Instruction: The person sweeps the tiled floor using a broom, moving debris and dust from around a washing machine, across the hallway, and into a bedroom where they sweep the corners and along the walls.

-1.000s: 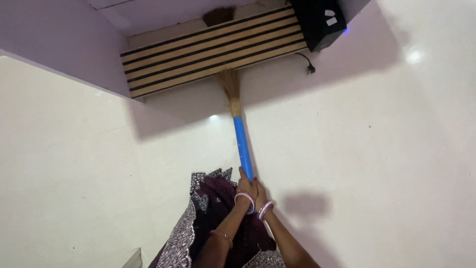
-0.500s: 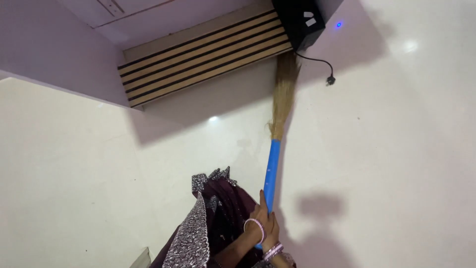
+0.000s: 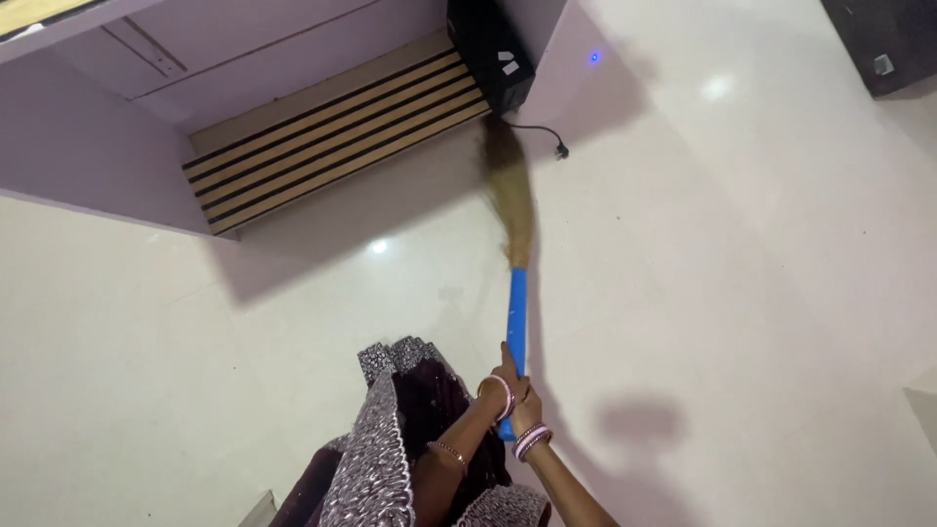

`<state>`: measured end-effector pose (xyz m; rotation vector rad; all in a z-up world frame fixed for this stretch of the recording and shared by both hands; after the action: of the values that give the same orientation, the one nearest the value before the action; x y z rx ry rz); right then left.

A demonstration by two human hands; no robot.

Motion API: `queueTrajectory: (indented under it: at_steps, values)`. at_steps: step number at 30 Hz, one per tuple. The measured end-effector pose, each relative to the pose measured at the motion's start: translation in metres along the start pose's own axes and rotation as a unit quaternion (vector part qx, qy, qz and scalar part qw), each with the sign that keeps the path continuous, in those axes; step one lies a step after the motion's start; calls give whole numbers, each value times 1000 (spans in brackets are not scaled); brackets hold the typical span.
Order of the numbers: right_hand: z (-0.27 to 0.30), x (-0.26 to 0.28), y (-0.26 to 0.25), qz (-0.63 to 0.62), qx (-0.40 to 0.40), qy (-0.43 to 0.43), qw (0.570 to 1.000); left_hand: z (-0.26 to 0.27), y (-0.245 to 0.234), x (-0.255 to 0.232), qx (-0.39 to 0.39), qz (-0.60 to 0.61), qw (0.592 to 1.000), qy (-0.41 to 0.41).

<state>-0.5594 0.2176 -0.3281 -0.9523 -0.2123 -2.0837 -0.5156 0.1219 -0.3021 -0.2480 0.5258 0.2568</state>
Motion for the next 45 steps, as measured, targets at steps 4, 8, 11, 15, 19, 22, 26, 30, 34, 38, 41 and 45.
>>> queueTrajectory:
  at_steps: [4, 8, 11, 15, 19, 22, 26, 30, 34, 38, 41, 45]
  values:
    - [42, 24, -64, -28, -23, 15, 999, 59, 30, -55, -3, 45, 999, -21]
    - [164, 21, -142, -22, 65, 46, 997, 172, 115, -52, 43, 122, 991, -31]
    - [217, 28, -160, -14, 108, 92, 990, 192, 132, -43, 97, 180, 978, -47]
    - [220, 42, -162, 27, 142, 144, 979, 194, 159, -23, 146, 249, 955, -71]
    - [187, 61, -144, 39, 107, 190, 975, 152, 118, -37, 164, 261, 949, -63]
    - [158, 98, -127, 13, 45, 188, 981, 114, 74, -78, 172, 226, 958, -46]
    - [181, 145, -111, 11, 32, 143, 989, 147, 47, -109, 173, 204, 964, -6]
    - [262, 168, -105, -15, 64, 160, 985, 204, 43, -97, 151, 271, 948, -66]
    - [291, 193, -75, 52, 184, 221, 956, 225, 52, -64, 232, 295, 927, 13]
    - [250, 221, -4, 153, 304, 253, 906, 208, -2, -36, 207, 285, 911, 216]
    - [209, 225, 55, 203, 323, 222, 897, 165, -40, 25, 157, 419, 885, -129]
    - [182, 207, 92, 153, 255, 190, 936, 139, -97, 40, 121, 418, 894, -107]
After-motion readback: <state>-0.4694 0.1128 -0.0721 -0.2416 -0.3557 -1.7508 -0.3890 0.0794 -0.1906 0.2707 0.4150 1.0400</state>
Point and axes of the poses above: each hand's wrist, its own z-axis away from the middle knuckle, its own y-axis out of the palm, x = y × z, the point moved 6 cm from there along -z, towards the middle knuckle
